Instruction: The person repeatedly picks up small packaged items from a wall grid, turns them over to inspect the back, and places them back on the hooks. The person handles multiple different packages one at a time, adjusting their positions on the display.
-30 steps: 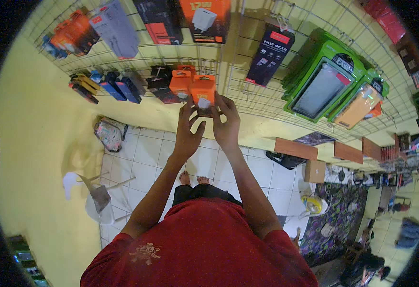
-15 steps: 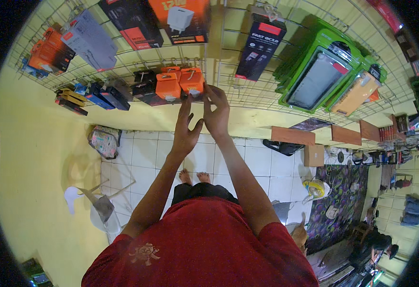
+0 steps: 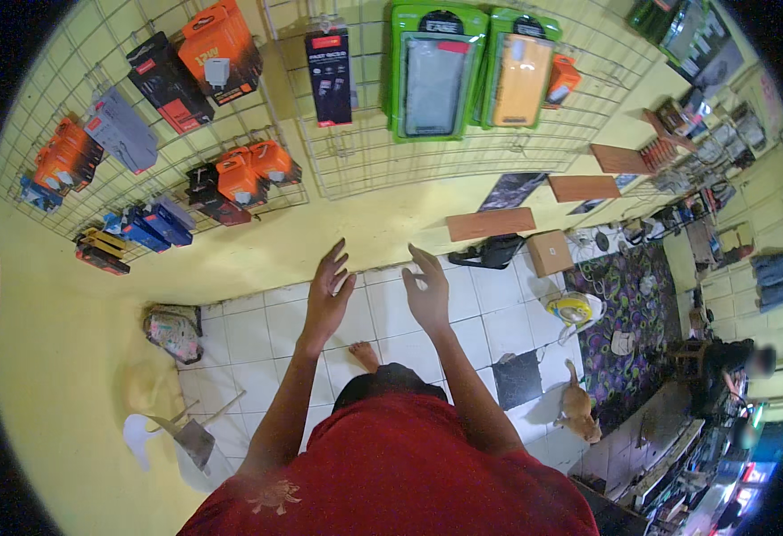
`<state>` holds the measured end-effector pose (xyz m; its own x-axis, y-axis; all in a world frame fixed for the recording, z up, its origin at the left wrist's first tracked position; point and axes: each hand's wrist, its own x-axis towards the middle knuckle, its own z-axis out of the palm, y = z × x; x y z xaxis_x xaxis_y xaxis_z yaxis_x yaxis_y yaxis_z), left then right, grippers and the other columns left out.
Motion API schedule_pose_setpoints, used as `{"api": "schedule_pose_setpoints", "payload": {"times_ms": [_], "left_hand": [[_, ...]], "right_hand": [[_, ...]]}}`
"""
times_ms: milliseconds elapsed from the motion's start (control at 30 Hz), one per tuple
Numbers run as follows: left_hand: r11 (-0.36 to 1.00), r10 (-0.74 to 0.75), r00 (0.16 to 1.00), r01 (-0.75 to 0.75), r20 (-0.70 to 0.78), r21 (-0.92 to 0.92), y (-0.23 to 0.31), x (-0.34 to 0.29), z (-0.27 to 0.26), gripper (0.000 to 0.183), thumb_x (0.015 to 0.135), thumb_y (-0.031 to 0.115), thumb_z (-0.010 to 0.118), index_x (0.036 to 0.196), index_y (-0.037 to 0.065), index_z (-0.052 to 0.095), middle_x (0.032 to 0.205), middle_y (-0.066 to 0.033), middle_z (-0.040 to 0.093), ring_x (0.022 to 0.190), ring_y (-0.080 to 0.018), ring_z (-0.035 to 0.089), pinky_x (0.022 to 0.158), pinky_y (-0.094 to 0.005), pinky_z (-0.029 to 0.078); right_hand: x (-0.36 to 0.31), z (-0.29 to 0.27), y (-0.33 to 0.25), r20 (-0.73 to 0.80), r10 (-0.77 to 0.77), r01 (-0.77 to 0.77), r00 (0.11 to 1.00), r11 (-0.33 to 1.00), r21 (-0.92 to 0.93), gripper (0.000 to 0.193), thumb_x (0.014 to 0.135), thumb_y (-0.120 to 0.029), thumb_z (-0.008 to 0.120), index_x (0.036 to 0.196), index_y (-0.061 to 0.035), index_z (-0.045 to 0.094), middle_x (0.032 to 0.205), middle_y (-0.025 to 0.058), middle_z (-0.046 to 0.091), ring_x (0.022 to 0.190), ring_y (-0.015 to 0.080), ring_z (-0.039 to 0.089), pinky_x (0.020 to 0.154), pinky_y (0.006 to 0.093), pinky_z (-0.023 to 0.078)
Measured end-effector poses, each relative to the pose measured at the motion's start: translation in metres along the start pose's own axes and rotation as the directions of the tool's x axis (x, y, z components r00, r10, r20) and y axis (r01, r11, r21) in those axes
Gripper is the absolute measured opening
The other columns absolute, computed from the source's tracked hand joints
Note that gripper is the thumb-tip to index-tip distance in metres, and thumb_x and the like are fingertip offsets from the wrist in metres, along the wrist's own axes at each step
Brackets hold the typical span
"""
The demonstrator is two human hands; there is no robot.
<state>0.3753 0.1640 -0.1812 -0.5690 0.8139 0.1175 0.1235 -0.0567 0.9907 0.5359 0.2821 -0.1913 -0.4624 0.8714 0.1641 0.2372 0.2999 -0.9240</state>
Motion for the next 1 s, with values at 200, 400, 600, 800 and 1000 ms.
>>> {"api": "schedule_pose_setpoints", "payload": {"times_ms": [200, 400, 600, 800, 1000], "left_hand": [[0.998, -0.04, 0.993, 0.045, 0.109, -0.044, 0.004, -0.064, 0.071, 0.057, 0.091, -0.001, 0.063, 0.145, 0.01, 0.049, 0.14, -0.0136, 0.054, 0.128, -0.0284, 0.056, 0.106, -0.0392, 0.047], [0.995, 0.09, 0.972, -0.099, 0.217, 0.033, 0.035, -0.061, 0.126, 0.055, 0.09, 0.0, 0.064, 0.143, 0.008, 0.049, 0.141, -0.0147, 0.054, 0.127, -0.0296, 0.057, 0.104, -0.0415, 0.048], [0.946, 0.313, 0.904, -0.322, 0.292, -0.015, 0.091, 0.018, 0.198, 0.064, 0.09, 0.005, 0.066, 0.149, 0.007, 0.04, 0.149, -0.014, 0.047, 0.137, -0.0304, 0.047, 0.11, -0.0442, 0.042], [0.932, 0.358, 0.908, -0.361, 0.218, -0.028, 0.118, 0.113, 0.299, 0.081, 0.089, 0.008, 0.067, 0.158, 0.008, 0.024, 0.16, -0.0143, 0.029, 0.148, -0.0303, 0.031, 0.116, -0.045, 0.033], [0.928, 0.37, 0.929, -0.371, 0.013, 0.033, 0.126, 0.179, 0.361, 0.085, 0.091, 0.004, 0.066, 0.16, 0.011, 0.016, 0.166, -0.0104, 0.017, 0.152, -0.03, 0.021, 0.122, -0.0455, 0.024]], "right_hand": [[-0.068, -0.082, 0.022, -0.096, 0.101, -0.106, 0.99, 0.993, -0.047, 0.041, 0.092, -0.003, 0.065, 0.133, -0.0036, 0.062, 0.132, 0.0139, 0.061, 0.118, 0.0254, 0.062, 0.087, 0.0338, 0.057], [-0.06, -0.146, 0.016, -0.179, 0.078, -0.08, 0.981, 0.997, -0.003, 0.04, 0.092, -0.004, 0.066, 0.132, -0.0037, 0.063, 0.13, 0.0139, 0.061, 0.115, 0.0221, 0.062, 0.088, 0.0326, 0.055], [0.019, -0.221, 0.015, -0.205, 0.052, -0.035, 0.977, 0.995, 0.089, 0.044, 0.096, -0.006, 0.062, 0.139, -0.001, 0.056, 0.138, 0.0101, 0.059, 0.122, 0.0194, 0.059, 0.097, 0.0313, 0.05], [0.135, -0.284, 0.029, -0.149, -0.127, 0.155, 0.981, 0.968, 0.198, 0.049, 0.097, -0.007, 0.062, 0.144, 0.0009, 0.05, 0.144, 0.0155, 0.055, 0.132, 0.0237, 0.053, 0.104, 0.0337, 0.047], [0.228, -0.301, 0.016, -0.022, -0.281, 0.279, 0.959, 0.933, 0.228, 0.056, 0.094, -0.007, 0.065, 0.146, -0.0011, 0.045, 0.146, 0.0172, 0.05, 0.13, 0.0293, 0.054, 0.102, 0.0415, 0.05]]}}
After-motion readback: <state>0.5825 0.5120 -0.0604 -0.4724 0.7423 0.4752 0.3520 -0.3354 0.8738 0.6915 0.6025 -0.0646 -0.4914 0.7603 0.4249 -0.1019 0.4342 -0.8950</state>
